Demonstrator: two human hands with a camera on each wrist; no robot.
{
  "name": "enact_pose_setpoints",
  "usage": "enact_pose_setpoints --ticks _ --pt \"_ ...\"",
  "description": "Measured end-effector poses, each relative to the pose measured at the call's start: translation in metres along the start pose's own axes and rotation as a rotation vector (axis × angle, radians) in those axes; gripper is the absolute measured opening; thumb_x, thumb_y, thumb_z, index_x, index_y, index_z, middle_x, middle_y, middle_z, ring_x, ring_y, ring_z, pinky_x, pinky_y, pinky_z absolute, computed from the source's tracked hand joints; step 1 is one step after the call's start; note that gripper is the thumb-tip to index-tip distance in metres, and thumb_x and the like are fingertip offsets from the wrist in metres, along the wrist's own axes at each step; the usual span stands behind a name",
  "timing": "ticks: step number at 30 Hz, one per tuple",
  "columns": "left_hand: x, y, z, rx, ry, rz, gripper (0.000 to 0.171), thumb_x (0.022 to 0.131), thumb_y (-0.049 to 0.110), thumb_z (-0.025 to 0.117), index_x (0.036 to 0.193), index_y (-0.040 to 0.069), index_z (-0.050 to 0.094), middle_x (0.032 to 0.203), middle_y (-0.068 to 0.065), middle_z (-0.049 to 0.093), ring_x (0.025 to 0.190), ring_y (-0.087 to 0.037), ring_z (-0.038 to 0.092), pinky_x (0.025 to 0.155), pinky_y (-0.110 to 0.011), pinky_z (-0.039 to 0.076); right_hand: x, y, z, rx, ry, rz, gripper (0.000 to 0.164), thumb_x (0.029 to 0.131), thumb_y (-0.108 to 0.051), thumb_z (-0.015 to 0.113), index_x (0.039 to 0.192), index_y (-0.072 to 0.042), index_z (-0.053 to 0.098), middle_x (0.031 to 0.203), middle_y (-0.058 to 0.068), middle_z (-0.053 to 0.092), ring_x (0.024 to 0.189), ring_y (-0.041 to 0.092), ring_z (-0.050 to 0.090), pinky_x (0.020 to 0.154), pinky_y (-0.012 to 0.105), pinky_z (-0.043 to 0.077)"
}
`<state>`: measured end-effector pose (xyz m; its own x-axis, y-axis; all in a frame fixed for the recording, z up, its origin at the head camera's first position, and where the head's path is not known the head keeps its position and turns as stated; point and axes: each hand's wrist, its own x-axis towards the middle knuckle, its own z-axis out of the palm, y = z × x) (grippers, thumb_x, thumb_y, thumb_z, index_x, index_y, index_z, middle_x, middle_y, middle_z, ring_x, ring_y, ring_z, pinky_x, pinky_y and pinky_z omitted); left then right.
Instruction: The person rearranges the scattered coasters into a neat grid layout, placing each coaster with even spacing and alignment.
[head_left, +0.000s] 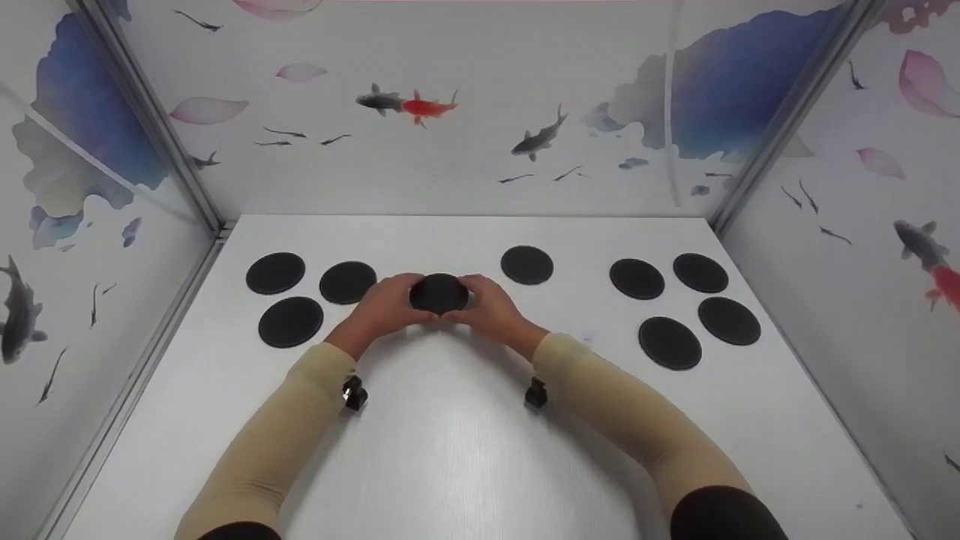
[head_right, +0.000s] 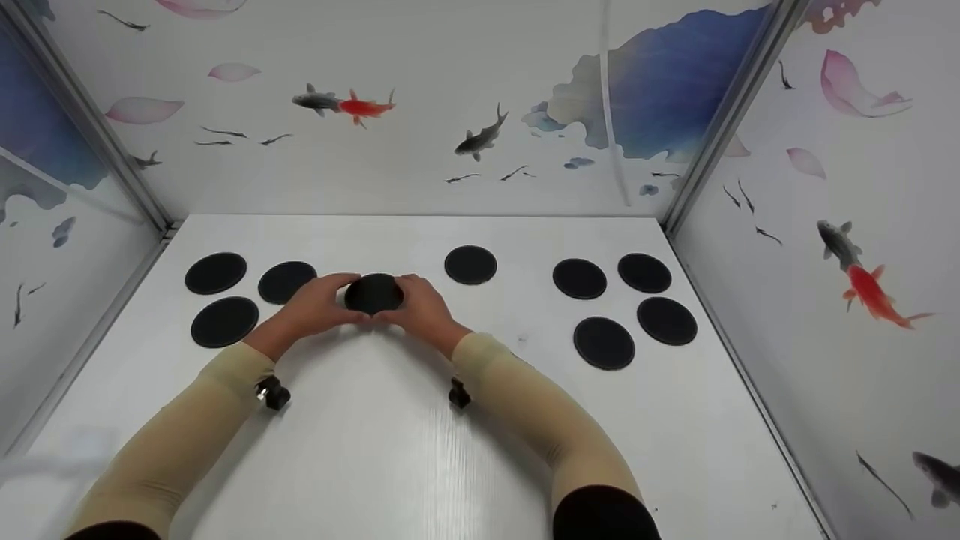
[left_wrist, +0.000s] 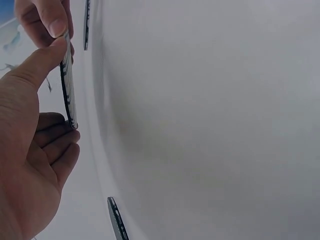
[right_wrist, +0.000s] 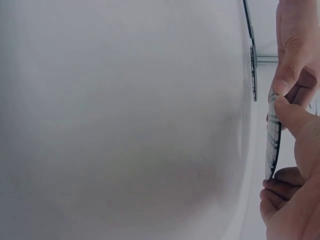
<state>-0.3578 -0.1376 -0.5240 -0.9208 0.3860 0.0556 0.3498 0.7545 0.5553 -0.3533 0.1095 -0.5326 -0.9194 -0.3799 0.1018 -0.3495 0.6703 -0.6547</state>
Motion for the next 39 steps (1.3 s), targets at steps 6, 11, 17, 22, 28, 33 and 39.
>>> enact_pose_setpoints --ticks 6,11,17,22,28,33,39 --pt "0.005 -0.004 0.005 0.009 -0.024 -0.017 0.081 0.089 0.044 0.094 0.153 0.005 0.063 0.149 -0.015 0.068 0.139 -0.036 0.063 0.118 -0.053 0.047 0.004 0.004 0.003 0.010 -0.023 0.012 0.067 0.091 -0.034 0.096 0.146 -0.006 0.069 0.145 0.012 0.068 0.140 0.028 0.061 0.121 0.043 0.045" --pt "0.007 -0.005 0.009 0.011 -0.027 -0.003 0.075 0.086 0.043 0.096 0.146 0.008 0.068 0.141 -0.013 0.072 0.132 -0.034 0.066 0.116 -0.052 0.049 0.005 0.006 0.006 0.009 -0.028 0.015 0.062 0.088 -0.031 0.098 0.140 -0.007 0.074 0.138 0.011 0.072 0.133 0.027 0.065 0.118 0.043 0.047" --pt "0.010 -0.002 0.013 0.056 -0.036 -0.004 0.072 0.086 0.041 0.096 0.143 0.007 0.069 0.137 -0.012 0.073 0.128 -0.034 0.068 0.114 -0.052 0.050 0.003 0.004 0.009 -0.021 -0.037 0.041 0.062 0.089 -0.030 0.097 0.141 -0.007 0.072 0.138 0.011 0.071 0.134 0.027 0.064 0.119 0.043 0.047" --pt "0.010 0.003 0.015 0.107 -0.070 -0.024 0.073 0.088 0.041 0.095 0.145 0.006 0.066 0.138 -0.013 0.072 0.130 -0.035 0.067 0.116 -0.051 0.049 0.000 0.002 0.010 -0.079 -0.063 0.039 0.063 0.093 -0.031 0.094 0.145 -0.006 0.069 0.141 0.011 0.069 0.137 0.027 0.061 0.121 0.042 0.045" --pt "0.009 0.005 0.015 0.112 -0.054 -0.021 0.072 0.088 0.039 0.095 0.145 0.005 0.067 0.138 -0.015 0.073 0.130 -0.036 0.067 0.116 -0.052 0.049 0.003 -0.002 0.009 -0.144 -0.069 0.027 0.063 0.093 -0.033 0.093 0.144 -0.005 0.070 0.140 0.013 0.069 0.136 0.029 0.062 0.120 0.043 0.046" --pt "0.010 0.005 0.015 0.105 -0.063 -0.033 0.073 0.088 0.040 0.095 0.145 0.005 0.066 0.138 -0.014 0.072 0.130 -0.036 0.067 0.116 -0.052 0.049 0.004 -0.001 0.009 -0.159 -0.083 0.030 0.063 0.093 -0.035 0.094 0.143 -0.006 0.070 0.139 0.012 0.069 0.134 0.029 0.063 0.119 0.043 0.047" --pt "0.011 0.003 0.016 0.111 -0.068 -0.035 0.071 0.087 0.040 0.094 0.144 0.007 0.067 0.137 -0.013 0.072 0.129 -0.034 0.067 0.115 -0.051 0.050 0.004 0.002 0.010 -0.129 -0.074 0.054 0.060 0.091 -0.037 0.095 0.138 -0.008 0.071 0.133 0.008 0.069 0.128 0.025 0.064 0.116 0.041 0.049"
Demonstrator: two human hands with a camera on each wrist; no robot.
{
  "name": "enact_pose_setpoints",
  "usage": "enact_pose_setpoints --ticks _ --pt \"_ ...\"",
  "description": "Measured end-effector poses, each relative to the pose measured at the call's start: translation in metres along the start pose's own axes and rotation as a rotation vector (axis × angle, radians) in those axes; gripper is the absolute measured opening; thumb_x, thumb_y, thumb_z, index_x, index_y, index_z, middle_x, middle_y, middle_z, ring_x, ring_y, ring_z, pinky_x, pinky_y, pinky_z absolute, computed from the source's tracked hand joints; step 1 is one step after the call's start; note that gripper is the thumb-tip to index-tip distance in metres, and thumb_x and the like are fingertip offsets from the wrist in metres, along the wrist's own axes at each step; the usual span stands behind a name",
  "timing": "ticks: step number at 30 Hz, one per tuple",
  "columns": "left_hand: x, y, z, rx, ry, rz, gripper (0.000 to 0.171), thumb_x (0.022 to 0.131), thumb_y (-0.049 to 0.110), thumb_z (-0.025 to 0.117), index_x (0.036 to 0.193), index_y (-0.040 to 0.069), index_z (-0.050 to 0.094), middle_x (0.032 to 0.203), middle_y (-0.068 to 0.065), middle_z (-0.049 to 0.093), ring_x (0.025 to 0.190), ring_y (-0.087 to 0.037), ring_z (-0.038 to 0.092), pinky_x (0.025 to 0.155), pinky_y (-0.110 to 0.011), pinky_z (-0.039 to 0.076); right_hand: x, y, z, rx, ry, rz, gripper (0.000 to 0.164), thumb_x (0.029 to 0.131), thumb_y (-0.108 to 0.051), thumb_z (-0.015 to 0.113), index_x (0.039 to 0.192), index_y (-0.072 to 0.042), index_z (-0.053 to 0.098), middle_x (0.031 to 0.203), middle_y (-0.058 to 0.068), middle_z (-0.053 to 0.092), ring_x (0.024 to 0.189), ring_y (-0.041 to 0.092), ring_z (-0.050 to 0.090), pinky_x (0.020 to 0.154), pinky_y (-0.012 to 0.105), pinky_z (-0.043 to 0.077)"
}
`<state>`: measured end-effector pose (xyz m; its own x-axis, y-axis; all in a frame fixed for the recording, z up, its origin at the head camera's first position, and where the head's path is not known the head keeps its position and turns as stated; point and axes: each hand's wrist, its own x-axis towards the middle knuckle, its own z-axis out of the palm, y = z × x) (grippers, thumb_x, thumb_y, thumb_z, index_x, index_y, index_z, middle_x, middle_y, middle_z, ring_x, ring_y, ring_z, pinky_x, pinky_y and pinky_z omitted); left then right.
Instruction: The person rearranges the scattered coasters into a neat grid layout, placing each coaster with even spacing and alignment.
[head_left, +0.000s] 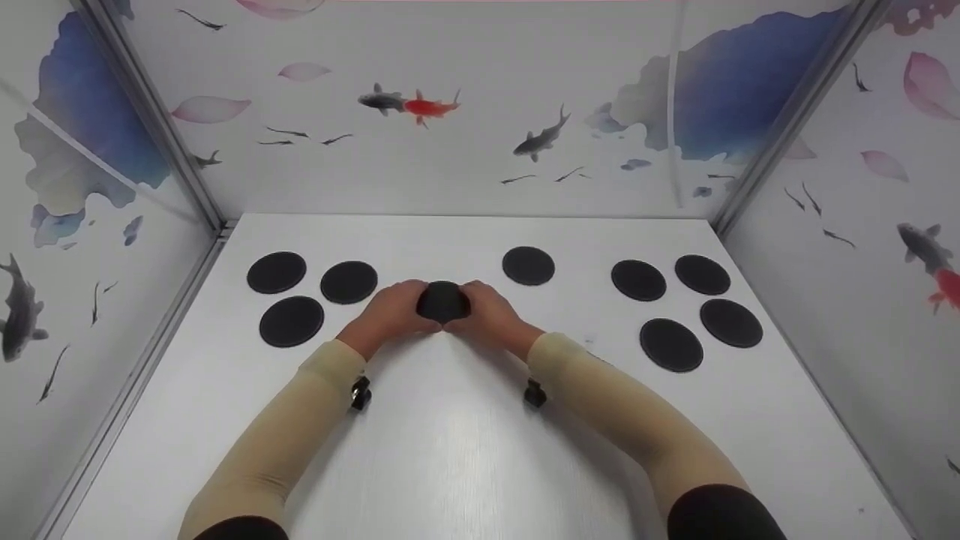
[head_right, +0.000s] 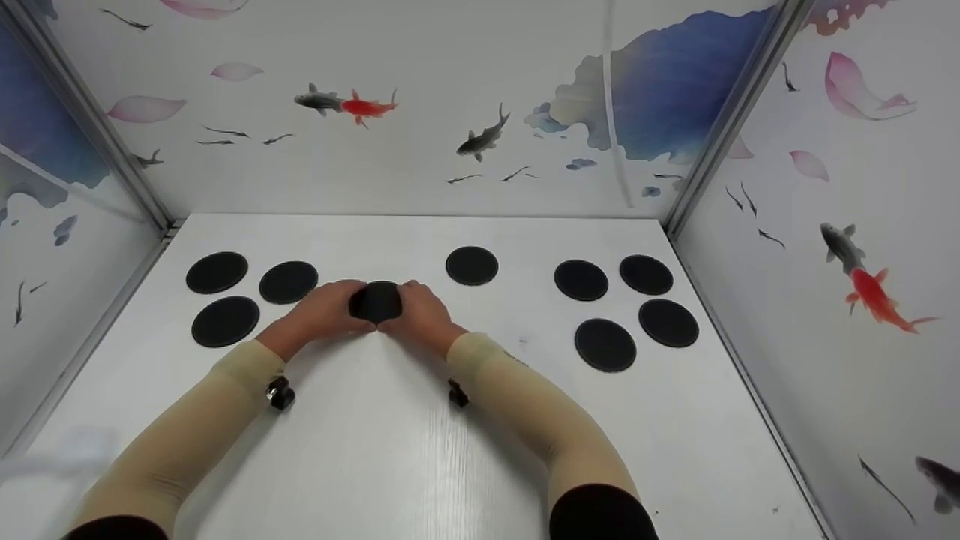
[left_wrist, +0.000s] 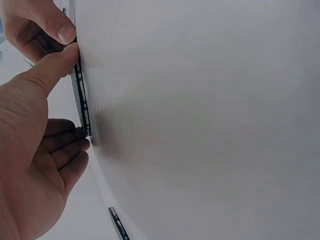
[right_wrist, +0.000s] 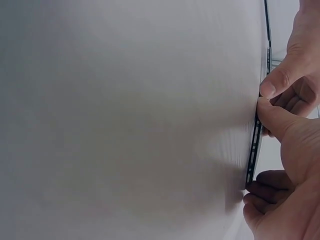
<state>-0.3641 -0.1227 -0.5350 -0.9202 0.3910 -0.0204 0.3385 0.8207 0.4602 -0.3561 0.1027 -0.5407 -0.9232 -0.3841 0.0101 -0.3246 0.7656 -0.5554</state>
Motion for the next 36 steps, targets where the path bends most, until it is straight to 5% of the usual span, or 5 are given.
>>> enact_pose_setpoints --ticks 15,25,30,36 --pt "0.000 0.005 0.001 -0.013 0.012 0.042 0.073 0.089 0.038 0.093 0.148 0.005 0.064 0.140 -0.014 0.071 0.130 -0.035 0.067 0.115 -0.051 0.050 -0.002 0.006 -0.002 -0.015 0.015 -0.026 0.063 0.091 -0.034 0.095 0.143 -0.008 0.070 0.136 0.010 0.069 0.131 0.027 0.063 0.117 0.041 0.049" --pt "0.002 0.007 -0.004 -0.059 -0.014 0.020 0.107 0.089 0.048 0.093 0.168 0.001 0.039 0.167 -0.019 0.048 0.152 -0.035 0.049 0.126 -0.051 0.039 -0.012 0.022 -0.016 0.080 0.022 0.067 0.090 0.093 -0.040 0.092 0.163 -0.001 0.050 0.166 0.018 0.050 0.158 0.034 0.043 0.131 0.045 0.033" --pt "0.013 0.023 -0.004 -0.124 -0.024 0.001 0.100 0.094 0.050 0.088 0.171 0.009 0.038 0.172 -0.014 0.043 0.157 -0.032 0.044 0.128 -0.051 0.037 -0.021 0.042 -0.035 0.165 0.097 0.075 0.082 0.097 -0.038 0.089 0.162 -0.003 0.052 0.166 0.017 0.050 0.158 0.034 0.043 0.130 0.048 0.034" --pt "0.040 0.048 0.011 -0.177 0.005 0.004 0.096 0.096 0.049 0.086 0.171 0.013 0.038 0.174 -0.011 0.040 0.162 -0.030 0.038 0.131 -0.050 0.033 -0.024 0.069 -0.060 0.135 0.132 0.102 0.080 0.101 -0.041 0.084 0.163 -0.002 0.050 0.165 0.018 0.051 0.156 0.034 0.045 0.129 0.049 0.036"
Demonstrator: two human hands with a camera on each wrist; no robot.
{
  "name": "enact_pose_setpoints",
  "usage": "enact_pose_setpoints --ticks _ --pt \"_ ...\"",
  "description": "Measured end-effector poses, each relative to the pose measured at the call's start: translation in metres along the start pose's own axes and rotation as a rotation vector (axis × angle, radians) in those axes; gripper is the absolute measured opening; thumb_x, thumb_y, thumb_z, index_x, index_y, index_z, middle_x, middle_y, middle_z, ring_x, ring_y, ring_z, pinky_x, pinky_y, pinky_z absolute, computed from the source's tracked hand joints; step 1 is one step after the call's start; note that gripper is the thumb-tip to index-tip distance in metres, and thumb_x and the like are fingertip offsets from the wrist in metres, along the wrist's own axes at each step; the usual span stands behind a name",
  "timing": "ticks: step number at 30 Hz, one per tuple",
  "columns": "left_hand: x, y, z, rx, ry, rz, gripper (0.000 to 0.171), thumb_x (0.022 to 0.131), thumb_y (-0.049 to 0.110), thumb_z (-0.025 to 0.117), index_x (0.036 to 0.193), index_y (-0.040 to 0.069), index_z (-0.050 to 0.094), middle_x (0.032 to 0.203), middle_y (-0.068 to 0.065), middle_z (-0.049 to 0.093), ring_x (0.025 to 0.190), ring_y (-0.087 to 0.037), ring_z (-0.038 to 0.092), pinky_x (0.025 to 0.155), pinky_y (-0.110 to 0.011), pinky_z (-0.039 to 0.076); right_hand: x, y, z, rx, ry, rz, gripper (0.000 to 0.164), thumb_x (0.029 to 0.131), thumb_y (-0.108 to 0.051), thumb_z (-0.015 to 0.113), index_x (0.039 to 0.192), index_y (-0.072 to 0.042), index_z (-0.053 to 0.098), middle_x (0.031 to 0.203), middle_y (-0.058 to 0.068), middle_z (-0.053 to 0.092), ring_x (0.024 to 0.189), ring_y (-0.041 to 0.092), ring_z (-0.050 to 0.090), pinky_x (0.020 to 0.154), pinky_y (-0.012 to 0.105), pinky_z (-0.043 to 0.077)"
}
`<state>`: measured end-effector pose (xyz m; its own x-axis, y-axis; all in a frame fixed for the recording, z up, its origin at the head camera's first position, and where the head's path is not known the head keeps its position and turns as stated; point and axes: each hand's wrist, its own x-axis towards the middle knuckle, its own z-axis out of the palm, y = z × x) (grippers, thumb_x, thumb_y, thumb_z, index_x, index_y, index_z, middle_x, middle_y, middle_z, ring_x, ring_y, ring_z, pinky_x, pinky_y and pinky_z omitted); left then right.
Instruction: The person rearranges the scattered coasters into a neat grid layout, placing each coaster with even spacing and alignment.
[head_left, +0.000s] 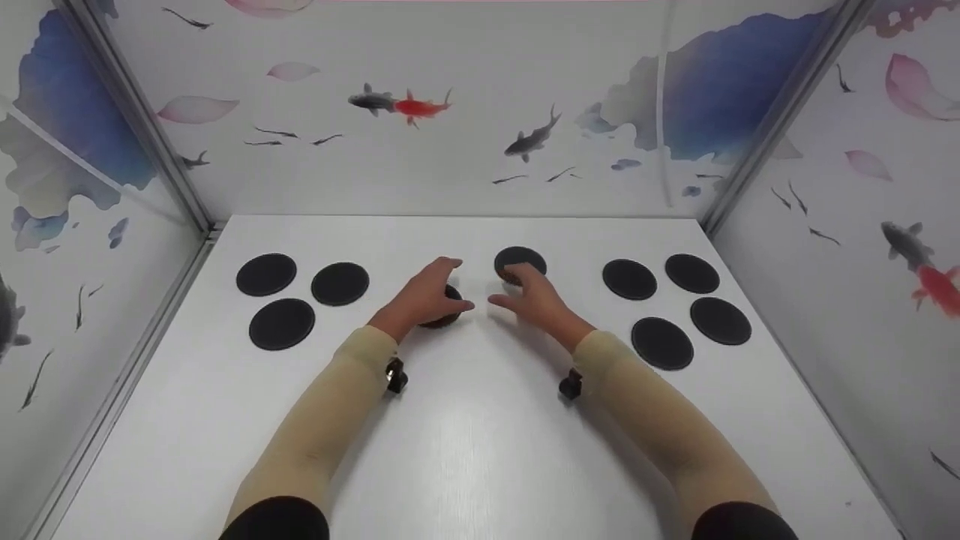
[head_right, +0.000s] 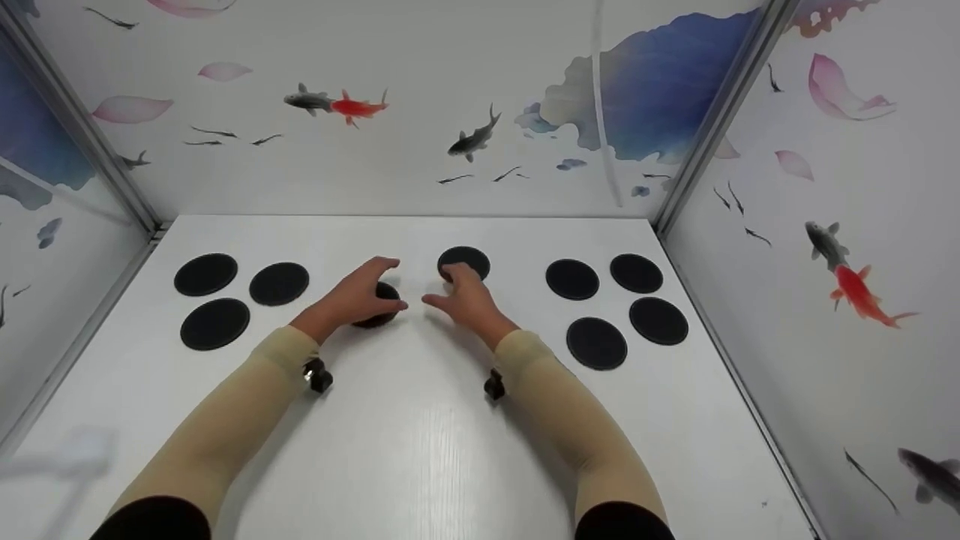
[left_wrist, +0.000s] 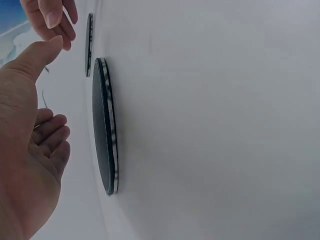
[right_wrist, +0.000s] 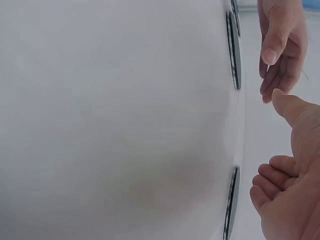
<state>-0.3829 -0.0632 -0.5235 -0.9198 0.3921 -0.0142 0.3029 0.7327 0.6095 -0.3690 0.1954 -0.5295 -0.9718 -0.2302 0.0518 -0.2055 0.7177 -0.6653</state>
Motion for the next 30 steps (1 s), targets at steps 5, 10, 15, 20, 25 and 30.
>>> enact_pose_setpoints --ticks 5,10,15,20,25,30 --pt "0.029 0.018 0.016 0.004 0.001 0.032 0.094 0.098 0.049 0.084 0.171 0.012 0.038 0.175 -0.011 0.040 0.162 -0.029 0.037 0.131 -0.047 0.032 0.003 0.019 -0.018 0.001 0.042 0.055 0.082 0.100 -0.039 0.085 0.163 0.000 0.049 0.166 0.021 0.049 0.159 0.037 0.042 0.130 0.051 0.033" --pt "0.054 0.032 0.023 -0.014 0.009 0.034 0.095 0.098 0.051 0.084 0.171 0.012 0.039 0.175 -0.010 0.040 0.162 -0.028 0.037 0.131 -0.046 0.033 0.007 0.040 -0.032 0.023 0.080 0.066 0.083 0.099 -0.037 0.087 0.162 0.001 0.048 0.164 0.022 0.050 0.157 0.038 0.043 0.130 0.052 0.033" --pt "0.069 0.039 0.030 -0.024 -0.002 0.013 0.097 0.098 0.052 0.084 0.172 0.012 0.036 0.177 -0.010 0.036 0.164 -0.028 0.034 0.132 -0.045 0.031 0.011 0.060 -0.042 0.032 0.070 0.097 0.089 0.099 -0.041 0.086 0.166 -0.001 0.043 0.171 0.021 0.043 0.162 0.038 0.035 0.132 0.053 0.028" --pt "0.078 0.040 0.033 -0.039 -0.011 -0.016 0.098 0.099 0.050 0.084 0.174 0.011 0.033 0.179 -0.011 0.032 0.165 -0.029 0.031 0.132 -0.045 0.030 0.016 0.070 -0.047 0.050 0.033 0.144 0.095 0.100 -0.044 0.085 0.171 -0.005 0.036 0.177 0.019 0.034 0.166 0.038 0.028 0.133 0.054 0.024" --pt "0.085 0.040 0.035 -0.063 -0.021 -0.041 0.101 0.097 0.048 0.086 0.174 0.012 0.032 0.180 -0.010 0.031 0.166 -0.029 0.030 0.133 -0.045 0.027 0.022 0.073 -0.049 0.074 0.017 0.169 0.098 0.098 -0.046 0.085 0.173 -0.010 0.033 0.179 0.017 0.031 0.167 0.038 0.024 0.134 0.055 0.021" --pt "0.092 0.041 0.037 -0.065 -0.036 -0.037 0.103 0.095 0.049 0.087 0.174 0.012 0.032 0.180 -0.010 0.031 0.166 -0.028 0.029 0.133 -0.044 0.027 0.027 0.072 -0.052 0.078 -0.006 0.164 0.104 0.096 -0.050 0.087 0.175 -0.011 0.030 0.181 0.015 0.028 0.168 0.037 0.022 0.135 0.055 0.020"
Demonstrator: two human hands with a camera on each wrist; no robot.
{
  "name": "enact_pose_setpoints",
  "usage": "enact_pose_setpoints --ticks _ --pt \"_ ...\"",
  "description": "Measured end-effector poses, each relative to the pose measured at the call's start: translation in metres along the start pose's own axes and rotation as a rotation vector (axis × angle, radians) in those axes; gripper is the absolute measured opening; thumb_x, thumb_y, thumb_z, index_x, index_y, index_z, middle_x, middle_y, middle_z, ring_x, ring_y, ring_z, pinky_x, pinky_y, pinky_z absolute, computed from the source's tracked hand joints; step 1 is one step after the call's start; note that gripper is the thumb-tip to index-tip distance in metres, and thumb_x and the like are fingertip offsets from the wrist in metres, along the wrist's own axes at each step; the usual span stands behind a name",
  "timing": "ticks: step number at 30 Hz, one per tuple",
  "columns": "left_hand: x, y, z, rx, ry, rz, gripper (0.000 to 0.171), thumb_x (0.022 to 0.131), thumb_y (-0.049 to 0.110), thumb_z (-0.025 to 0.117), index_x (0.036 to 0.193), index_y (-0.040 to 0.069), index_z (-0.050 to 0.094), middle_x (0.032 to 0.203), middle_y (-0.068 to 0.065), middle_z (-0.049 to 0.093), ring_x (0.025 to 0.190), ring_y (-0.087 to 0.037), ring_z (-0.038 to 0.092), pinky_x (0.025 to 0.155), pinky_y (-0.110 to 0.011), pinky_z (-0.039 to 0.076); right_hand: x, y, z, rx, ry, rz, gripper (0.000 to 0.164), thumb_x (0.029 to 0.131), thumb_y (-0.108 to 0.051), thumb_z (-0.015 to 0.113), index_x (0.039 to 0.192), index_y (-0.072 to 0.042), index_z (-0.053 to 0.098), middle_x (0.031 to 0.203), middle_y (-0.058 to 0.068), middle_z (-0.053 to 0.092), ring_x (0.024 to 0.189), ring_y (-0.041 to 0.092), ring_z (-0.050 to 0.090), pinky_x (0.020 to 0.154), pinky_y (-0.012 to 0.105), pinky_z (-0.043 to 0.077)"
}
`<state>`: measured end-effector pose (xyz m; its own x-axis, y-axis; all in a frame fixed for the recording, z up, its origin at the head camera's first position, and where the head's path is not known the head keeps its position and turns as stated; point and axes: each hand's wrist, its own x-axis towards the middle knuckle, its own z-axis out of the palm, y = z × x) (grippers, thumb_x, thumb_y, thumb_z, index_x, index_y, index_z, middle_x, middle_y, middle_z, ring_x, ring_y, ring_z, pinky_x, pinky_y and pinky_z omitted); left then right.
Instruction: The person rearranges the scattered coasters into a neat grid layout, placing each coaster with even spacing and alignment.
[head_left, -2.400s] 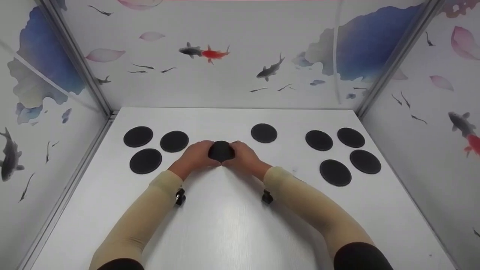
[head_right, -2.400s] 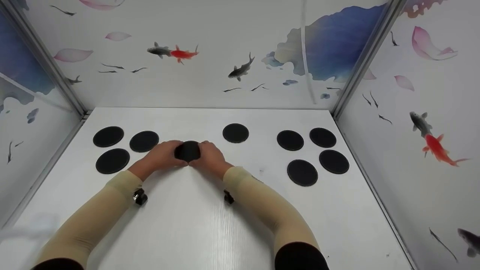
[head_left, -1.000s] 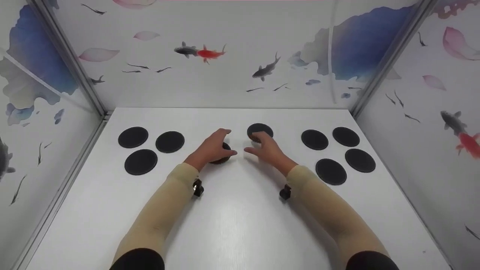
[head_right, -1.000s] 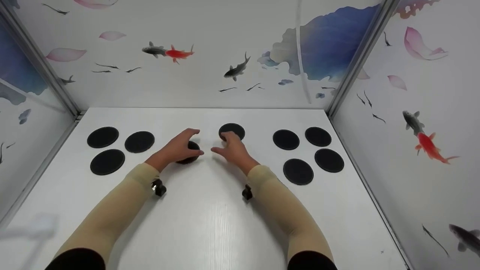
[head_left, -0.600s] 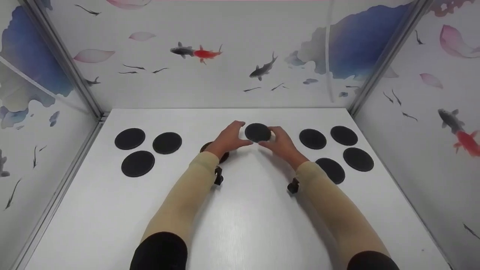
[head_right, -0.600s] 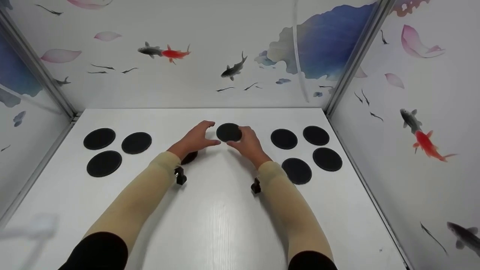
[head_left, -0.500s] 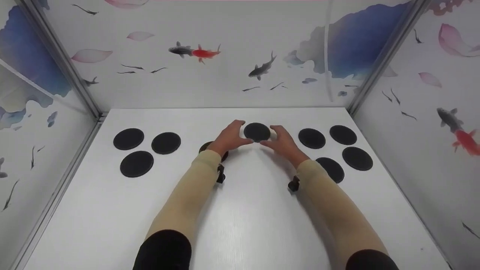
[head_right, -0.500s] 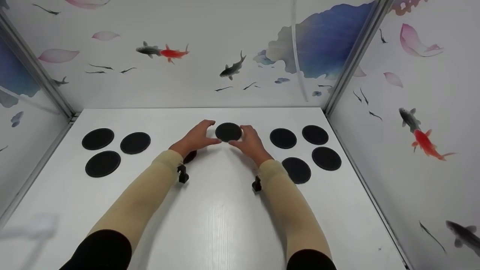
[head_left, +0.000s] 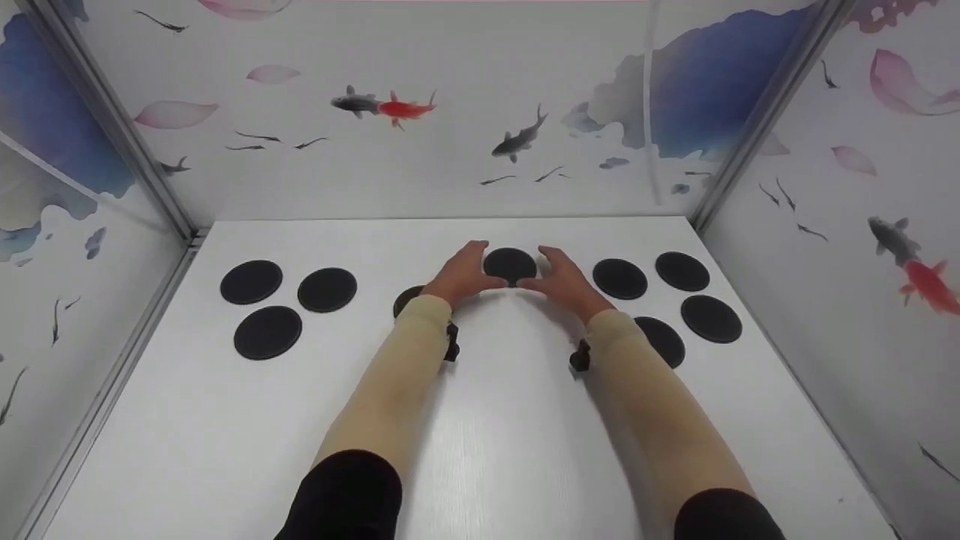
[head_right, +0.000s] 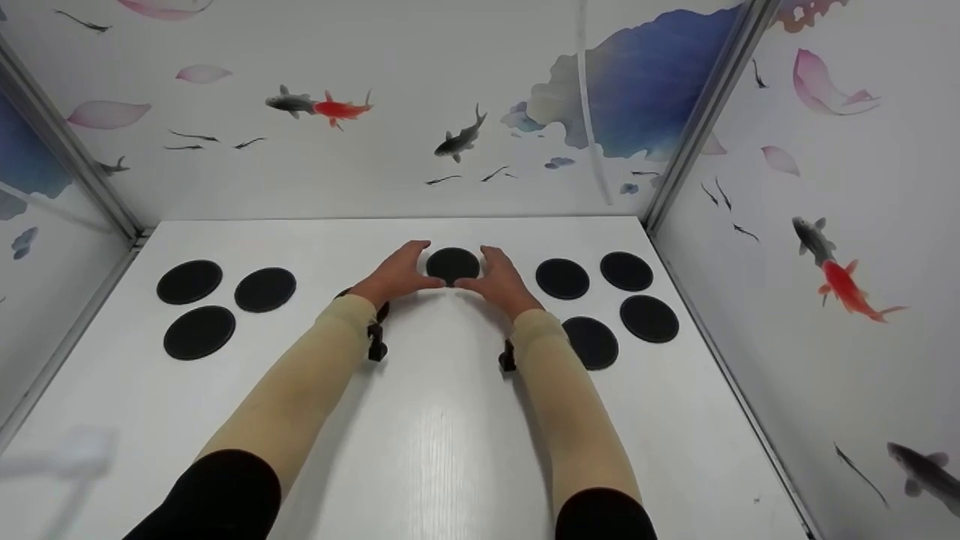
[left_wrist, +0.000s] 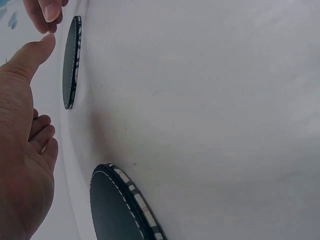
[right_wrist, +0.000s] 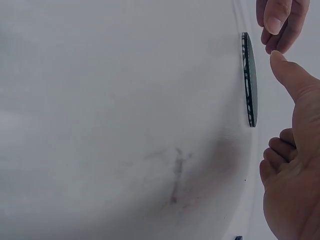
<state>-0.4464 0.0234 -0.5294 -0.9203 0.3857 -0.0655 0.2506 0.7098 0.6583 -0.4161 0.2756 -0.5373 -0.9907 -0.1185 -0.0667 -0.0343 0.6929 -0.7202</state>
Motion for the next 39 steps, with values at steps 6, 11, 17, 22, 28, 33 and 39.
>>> enact_pose_setpoints --ticks 6,11,17,22,28,33,39 --pt "0.005 0.001 0.004 -0.017 -0.009 -0.003 0.108 0.094 0.051 0.089 0.175 0.013 0.029 0.181 -0.009 0.030 0.166 -0.028 0.029 0.133 -0.044 0.028 0.002 0.001 -0.002 0.011 -0.033 -0.014 0.109 0.094 -0.051 0.089 0.176 -0.012 0.029 0.181 0.015 0.026 0.168 0.037 0.020 0.135 0.054 0.019" --pt "0.008 0.004 0.008 -0.016 -0.031 -0.015 0.110 0.093 0.048 0.091 0.176 0.013 0.028 0.181 -0.009 0.029 0.166 -0.028 0.030 0.133 -0.045 0.028 0.004 0.004 -0.003 0.000 -0.043 -0.007 0.108 0.094 -0.049 0.090 0.176 -0.012 0.030 0.181 0.014 0.027 0.169 0.036 0.019 0.135 0.053 0.018" --pt "0.009 0.005 0.013 -0.001 -0.041 -0.030 0.110 0.092 0.043 0.092 0.176 0.011 0.028 0.180 -0.009 0.033 0.165 -0.029 0.033 0.133 -0.045 0.029 0.003 0.001 -0.001 -0.016 -0.064 -0.015 0.106 0.094 -0.046 0.090 0.175 -0.012 0.031 0.181 0.014 0.028 0.168 0.036 0.020 0.135 0.053 0.018" --pt "0.010 0.007 0.015 -0.007 -0.029 -0.005 0.110 0.091 0.040 0.094 0.175 0.008 0.029 0.178 -0.012 0.036 0.163 -0.031 0.035 0.132 -0.045 0.030 0.003 -0.003 0.002 -0.016 -0.065 -0.017 0.105 0.094 -0.045 0.090 0.175 -0.011 0.031 0.180 0.014 0.029 0.168 0.035 0.022 0.135 0.052 0.020" --pt "0.018 0.003 0.019 -0.011 -0.033 0.015 0.108 0.091 0.038 0.094 0.173 0.005 0.032 0.176 -0.014 0.039 0.163 -0.031 0.037 0.132 -0.044 0.030 0.003 0.000 0.003 -0.009 -0.052 -0.006 0.104 0.094 -0.042 0.090 0.174 -0.010 0.032 0.180 0.014 0.031 0.168 0.034 0.022 0.135 0.051 0.019" --pt "0.018 0.000 0.023 -0.003 -0.009 0.022 0.095 0.093 0.032 0.093 0.169 0.006 0.042 0.170 -0.012 0.049 0.159 -0.030 0.043 0.131 -0.046 0.033 0.005 0.005 0.006 0.027 -0.071 -0.025 0.103 0.095 -0.041 0.089 0.175 -0.011 0.031 0.179 0.011 0.033 0.168 0.030 0.025 0.135 0.048 0.020" --pt "0.019 -0.003 0.024 0.007 0.020 0.038 0.080 0.096 0.033 0.088 0.164 0.010 0.052 0.162 -0.010 0.058 0.154 -0.030 0.049 0.129 -0.046 0.036 0.005 0.008 0.012 -0.007 -0.052 -0.051 0.088 0.101 -0.042 0.084 0.172 -0.016 0.039 0.174 0.004 0.044 0.163 0.025 0.035 0.133 0.046 0.027"
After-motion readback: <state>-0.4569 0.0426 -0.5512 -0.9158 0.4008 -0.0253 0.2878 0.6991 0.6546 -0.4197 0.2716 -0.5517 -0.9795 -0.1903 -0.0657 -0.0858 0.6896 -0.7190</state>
